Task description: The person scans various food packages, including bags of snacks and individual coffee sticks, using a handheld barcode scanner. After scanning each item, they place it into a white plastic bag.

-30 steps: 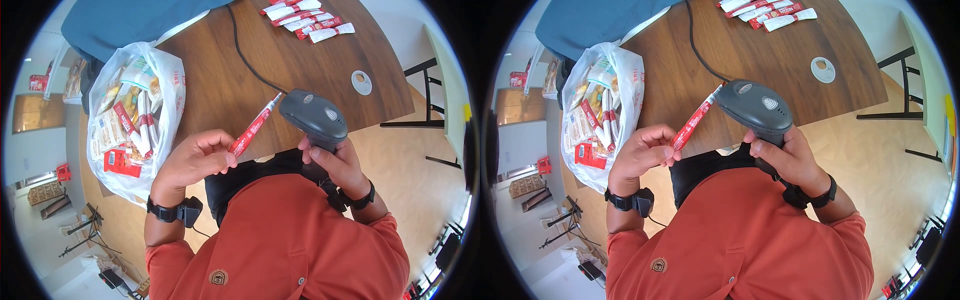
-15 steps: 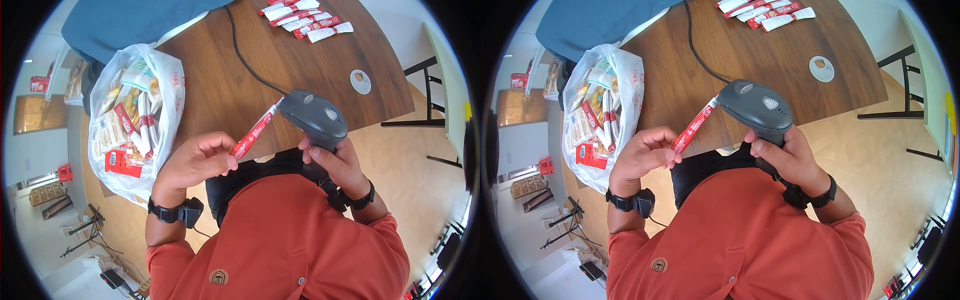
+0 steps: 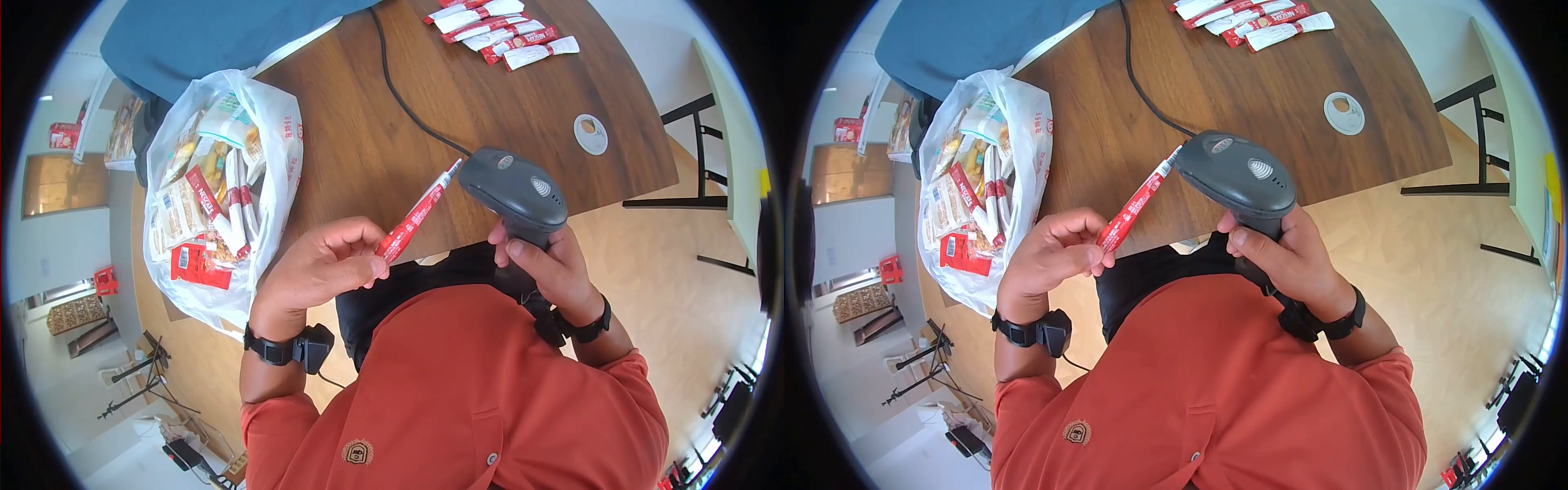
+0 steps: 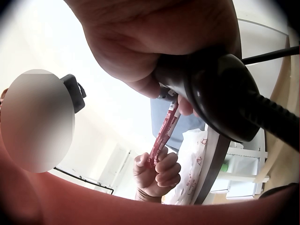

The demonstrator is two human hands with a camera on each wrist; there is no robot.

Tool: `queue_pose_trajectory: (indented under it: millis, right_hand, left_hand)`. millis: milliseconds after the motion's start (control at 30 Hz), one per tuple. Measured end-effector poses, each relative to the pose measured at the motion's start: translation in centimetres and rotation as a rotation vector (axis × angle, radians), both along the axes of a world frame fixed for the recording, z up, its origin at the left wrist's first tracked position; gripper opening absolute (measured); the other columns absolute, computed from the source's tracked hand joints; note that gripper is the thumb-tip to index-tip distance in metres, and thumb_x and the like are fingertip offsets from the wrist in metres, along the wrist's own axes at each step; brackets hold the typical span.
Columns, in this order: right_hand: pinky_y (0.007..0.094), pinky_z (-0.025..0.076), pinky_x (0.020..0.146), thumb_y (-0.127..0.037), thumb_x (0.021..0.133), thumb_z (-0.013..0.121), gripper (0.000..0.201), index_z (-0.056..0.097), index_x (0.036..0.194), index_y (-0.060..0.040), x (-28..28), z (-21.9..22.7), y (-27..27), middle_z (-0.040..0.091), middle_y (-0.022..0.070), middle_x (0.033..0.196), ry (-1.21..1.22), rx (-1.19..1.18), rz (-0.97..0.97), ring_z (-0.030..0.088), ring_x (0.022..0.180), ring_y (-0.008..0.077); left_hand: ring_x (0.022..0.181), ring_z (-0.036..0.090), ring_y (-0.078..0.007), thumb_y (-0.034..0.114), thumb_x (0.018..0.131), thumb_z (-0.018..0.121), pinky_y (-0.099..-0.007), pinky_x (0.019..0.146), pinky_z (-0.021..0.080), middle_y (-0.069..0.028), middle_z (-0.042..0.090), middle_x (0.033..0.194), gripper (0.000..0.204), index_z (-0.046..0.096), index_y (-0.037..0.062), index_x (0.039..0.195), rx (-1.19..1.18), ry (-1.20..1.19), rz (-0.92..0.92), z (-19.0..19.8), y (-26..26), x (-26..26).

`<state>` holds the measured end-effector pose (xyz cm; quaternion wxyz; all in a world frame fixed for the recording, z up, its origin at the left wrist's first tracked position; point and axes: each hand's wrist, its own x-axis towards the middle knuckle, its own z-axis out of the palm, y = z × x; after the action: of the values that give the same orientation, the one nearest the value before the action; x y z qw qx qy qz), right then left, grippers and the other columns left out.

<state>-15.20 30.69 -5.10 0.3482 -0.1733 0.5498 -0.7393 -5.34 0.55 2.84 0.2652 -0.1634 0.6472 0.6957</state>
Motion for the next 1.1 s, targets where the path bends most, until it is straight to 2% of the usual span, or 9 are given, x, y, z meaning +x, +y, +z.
queue_pose_trajectory:
  millis: [67, 133, 267, 333, 433, 700, 767, 967, 1100]
  right_hand:
    - [0.0279, 0.052, 0.079, -0.013, 0.099, 0.063, 0.023, 0.060, 0.118, -0.0017, 0.06, -0.03, -0.02, 0.065, 0.0026, 0.103, -0.016, -0.006, -0.011, 0.061, 0.086, 0.0098]
    - [0.0279, 0.052, 0.079, -0.013, 0.099, 0.063, 0.023, 0.060, 0.118, -0.0017, 0.14, -0.06, -0.03, 0.065, 0.0026, 0.103, -0.027, -0.008, -0.018, 0.061, 0.086, 0.0097]
    - [0.0279, 0.052, 0.079, -0.012, 0.099, 0.063, 0.023, 0.060, 0.119, -0.0017, 0.11, -0.23, -0.04, 0.064, 0.0026, 0.103, -0.034, -0.001, -0.024, 0.061, 0.086, 0.0097]
    - [0.0279, 0.052, 0.079, -0.012, 0.099, 0.063, 0.023, 0.060, 0.119, -0.0017, 0.01, -0.43, 0.01, 0.064, 0.0027, 0.104, -0.032, -0.003, -0.013, 0.061, 0.086, 0.0097]
    - [0.0280, 0.052, 0.080, -0.012, 0.099, 0.063, 0.024, 0.059, 0.120, -0.0017, -0.02, -0.40, 0.04, 0.064, 0.0029, 0.105, -0.030, 0.005, -0.005, 0.061, 0.087, 0.0098]
    - [0.0281, 0.052, 0.079, -0.012, 0.099, 0.063, 0.024, 0.059, 0.120, -0.0017, 0.01, -0.32, 0.05, 0.064, 0.0030, 0.105, -0.038, 0.003, -0.012, 0.061, 0.087, 0.0100]
    - [0.0294, 0.051, 0.081, -0.011, 0.097, 0.060, 0.035, 0.056, 0.130, 0.0013, 0.04, -0.56, 0.20, 0.067, 0.0065, 0.108, -0.019, 0.025, -0.001, 0.062, 0.088, 0.0125]
    - [0.0283, 0.052, 0.079, -0.012, 0.099, 0.063, 0.024, 0.059, 0.120, -0.0018, 0.08, -0.46, 0.17, 0.064, 0.0031, 0.105, -0.028, 0.000, -0.012, 0.061, 0.087, 0.0102]
    - [0.0284, 0.052, 0.079, -0.012, 0.099, 0.063, 0.024, 0.059, 0.120, -0.0017, 0.15, -0.18, 0.08, 0.064, 0.0030, 0.105, -0.033, -0.004, -0.019, 0.061, 0.087, 0.0102]
  left_hand:
    - [0.078, 0.059, -0.0058, 0.010, 0.097, 0.067, -0.0220, 0.071, 0.047, -0.0006, 0.068, 0.089, 0.014, 0.066, 0.0013, 0.107, 0.001, 0.001, 0.003, -0.12, 0.07, -0.02]
    - [0.074, 0.062, -0.0069, 0.012, 0.090, 0.070, -0.0202, 0.063, 0.046, -0.0025, 0.071, 0.087, 0.016, 0.067, 0.0043, 0.103, -0.055, 0.010, 0.039, -0.22, 0.28, 0.11]
    - [0.074, 0.063, -0.0070, 0.013, 0.090, 0.071, -0.0206, 0.064, 0.047, -0.0024, 0.071, 0.087, 0.017, 0.067, 0.0041, 0.104, -0.044, 0.011, 0.034, -0.24, 0.17, 0.02]
    - [0.077, 0.058, -0.0057, 0.010, 0.097, 0.066, -0.0217, 0.070, 0.046, 0.0001, 0.068, 0.089, 0.013, 0.066, 0.0017, 0.107, -0.030, -0.005, -0.007, -0.23, 0.03, 0.01]
    - [0.075, 0.063, -0.0074, 0.014, 0.090, 0.071, -0.0215, 0.068, 0.050, -0.0028, 0.071, 0.088, 0.018, 0.067, 0.0039, 0.105, -0.048, 0.004, 0.040, -0.54, 0.30, 0.16]
    - [0.075, 0.063, -0.0076, 0.014, 0.090, 0.071, -0.0223, 0.069, 0.050, -0.0031, 0.071, 0.088, 0.018, 0.067, 0.0030, 0.105, -0.038, 0.013, 0.022, -0.74, 0.28, 0.13]
    - [0.075, 0.063, -0.0075, 0.014, 0.090, 0.071, -0.0222, 0.069, 0.050, -0.0030, 0.071, 0.088, 0.018, 0.067, 0.0029, 0.105, -0.036, 0.018, 0.020, -0.74, 0.34, 0.14]
    - [0.075, 0.063, -0.0071, 0.014, 0.090, 0.071, -0.0220, 0.069, 0.049, -0.0025, 0.071, 0.088, 0.018, 0.067, 0.0033, 0.104, -0.038, 0.005, 0.026, -0.58, 0.53, 0.11]
    - [0.075, 0.063, -0.0071, 0.015, 0.090, 0.072, -0.0220, 0.069, 0.050, -0.0025, 0.071, 0.088, 0.019, 0.067, 0.0036, 0.104, -0.032, 0.019, 0.027, -0.83, 0.48, 0.20]
